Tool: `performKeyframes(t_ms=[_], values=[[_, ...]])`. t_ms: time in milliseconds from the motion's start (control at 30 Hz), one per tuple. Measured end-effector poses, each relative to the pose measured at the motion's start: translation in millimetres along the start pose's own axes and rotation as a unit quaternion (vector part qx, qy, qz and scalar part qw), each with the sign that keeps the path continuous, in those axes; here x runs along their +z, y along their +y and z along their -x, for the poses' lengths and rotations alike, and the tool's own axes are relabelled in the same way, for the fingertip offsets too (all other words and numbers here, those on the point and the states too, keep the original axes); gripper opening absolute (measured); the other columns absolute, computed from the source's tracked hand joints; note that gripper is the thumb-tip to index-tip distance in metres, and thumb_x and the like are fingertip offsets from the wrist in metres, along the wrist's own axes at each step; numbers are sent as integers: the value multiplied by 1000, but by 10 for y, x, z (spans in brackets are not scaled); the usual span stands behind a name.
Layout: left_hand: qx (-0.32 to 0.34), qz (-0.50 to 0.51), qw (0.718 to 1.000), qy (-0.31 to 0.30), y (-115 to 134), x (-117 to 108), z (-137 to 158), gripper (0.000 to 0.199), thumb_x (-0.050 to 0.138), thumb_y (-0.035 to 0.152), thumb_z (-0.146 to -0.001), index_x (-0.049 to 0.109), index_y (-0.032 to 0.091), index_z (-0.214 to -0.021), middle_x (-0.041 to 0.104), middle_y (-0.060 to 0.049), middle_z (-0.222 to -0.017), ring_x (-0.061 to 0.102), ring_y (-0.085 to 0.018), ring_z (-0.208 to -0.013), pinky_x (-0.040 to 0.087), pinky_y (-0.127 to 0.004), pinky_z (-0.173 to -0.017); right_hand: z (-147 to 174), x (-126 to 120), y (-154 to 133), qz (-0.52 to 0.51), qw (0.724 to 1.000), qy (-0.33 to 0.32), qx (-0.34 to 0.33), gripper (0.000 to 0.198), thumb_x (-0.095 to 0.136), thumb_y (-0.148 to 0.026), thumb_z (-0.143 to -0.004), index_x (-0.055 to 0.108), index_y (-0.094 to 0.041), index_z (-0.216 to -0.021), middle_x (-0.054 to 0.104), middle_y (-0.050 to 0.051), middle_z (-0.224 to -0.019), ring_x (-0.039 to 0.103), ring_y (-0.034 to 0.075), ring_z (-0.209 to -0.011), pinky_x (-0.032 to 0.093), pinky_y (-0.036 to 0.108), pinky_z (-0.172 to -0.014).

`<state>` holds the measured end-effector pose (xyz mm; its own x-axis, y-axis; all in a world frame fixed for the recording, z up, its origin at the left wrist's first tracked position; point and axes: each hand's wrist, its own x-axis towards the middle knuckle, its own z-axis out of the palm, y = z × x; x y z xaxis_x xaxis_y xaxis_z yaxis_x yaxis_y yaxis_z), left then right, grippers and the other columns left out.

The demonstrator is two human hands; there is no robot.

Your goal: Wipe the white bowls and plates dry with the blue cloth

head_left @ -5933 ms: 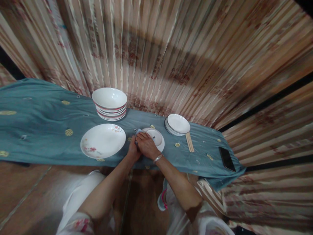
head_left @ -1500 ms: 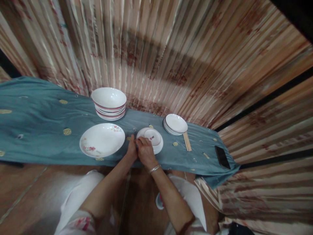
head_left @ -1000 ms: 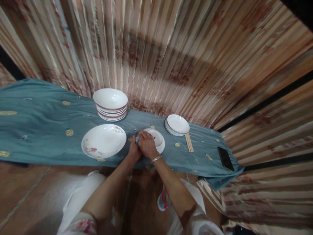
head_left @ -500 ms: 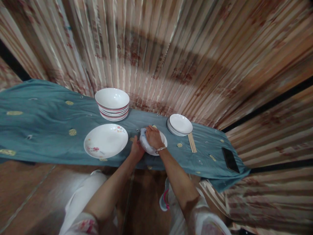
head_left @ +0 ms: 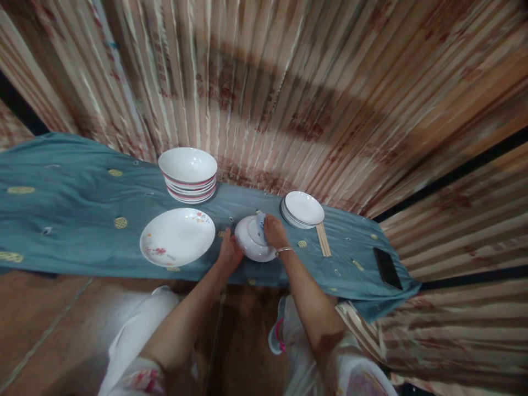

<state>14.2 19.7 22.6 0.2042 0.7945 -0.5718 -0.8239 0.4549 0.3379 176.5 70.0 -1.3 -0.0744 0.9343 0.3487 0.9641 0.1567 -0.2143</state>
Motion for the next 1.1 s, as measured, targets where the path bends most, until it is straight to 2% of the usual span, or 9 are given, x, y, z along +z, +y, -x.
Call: performKeyframes(t_ms=[200, 400, 567, 733, 967, 1100], values=[[-1, 2, 1000, 4, -5, -4, -12, 55, 31, 44, -102, 60, 7, -129, 77, -16, -100, 70, -30, -110, 54, -42, -98, 202, -104, 120, 0, 999, -13, 46, 29, 41, -10, -97, 65, -11, -113, 74, 18, -110, 70, 22, -106, 50, 36, -96], [2, -16, 1000, 10, 2, -19, -29, 54, 30, 44, -102, 62, 7, -126, 78, -13, -90, 72, -31, -104, 56, -42, -95, 420, -180, 125, -13, 999, -2, 50, 33, 38, -10, -96, 62, -11, -118, 72, 18, -115, 69, 21, -111, 50, 37, -99], [5, -17, 1000, -3, -1, -28, -24, 57, 32, 45, -102, 60, 3, -129, 78, -16, -91, 72, -31, -102, 57, -41, -93, 590, -164, 92, -32, 996, 30, 75, 35, 36, -12, -97, 61, -8, -121, 70, 22, -119, 67, 24, -113, 49, 41, -100], [0, -9, 1000, -8, -5, -23, -26, 57, 31, 45, -102, 57, 6, -134, 78, -15, -96, 72, -30, -103, 57, -40, -95, 743, -128, 38, -33, 994, 54, 85, 37, 35, -13, -97, 60, -7, -123, 69, 23, -121, 66, 25, -115, 49, 42, -100], [-4, -4, 1000, -7, 8, 23, 38, 59, 28, 42, -103, 53, 3, -138, 78, -14, -87, 74, -27, -99, 57, -38, -95, 932, -62, -33, -23, 992, 84, 88, 41, 36, -14, -96, 58, -8, -129, 69, 24, -122, 62, 28, -121, 50, 48, -102], [-3, 6, 1000, -14, 8, 38, 52, 61, 27, 42, -104, 49, -1, -141, 78, -15, -85, 74, -26, -96, 57, -37, -94, 993, -75, -97, 10, 993, 82, 85, 42, 35, -12, -95, 59, -5, -129, 68, 24, -124, 62, 28, -122, 50, 46, -102]])
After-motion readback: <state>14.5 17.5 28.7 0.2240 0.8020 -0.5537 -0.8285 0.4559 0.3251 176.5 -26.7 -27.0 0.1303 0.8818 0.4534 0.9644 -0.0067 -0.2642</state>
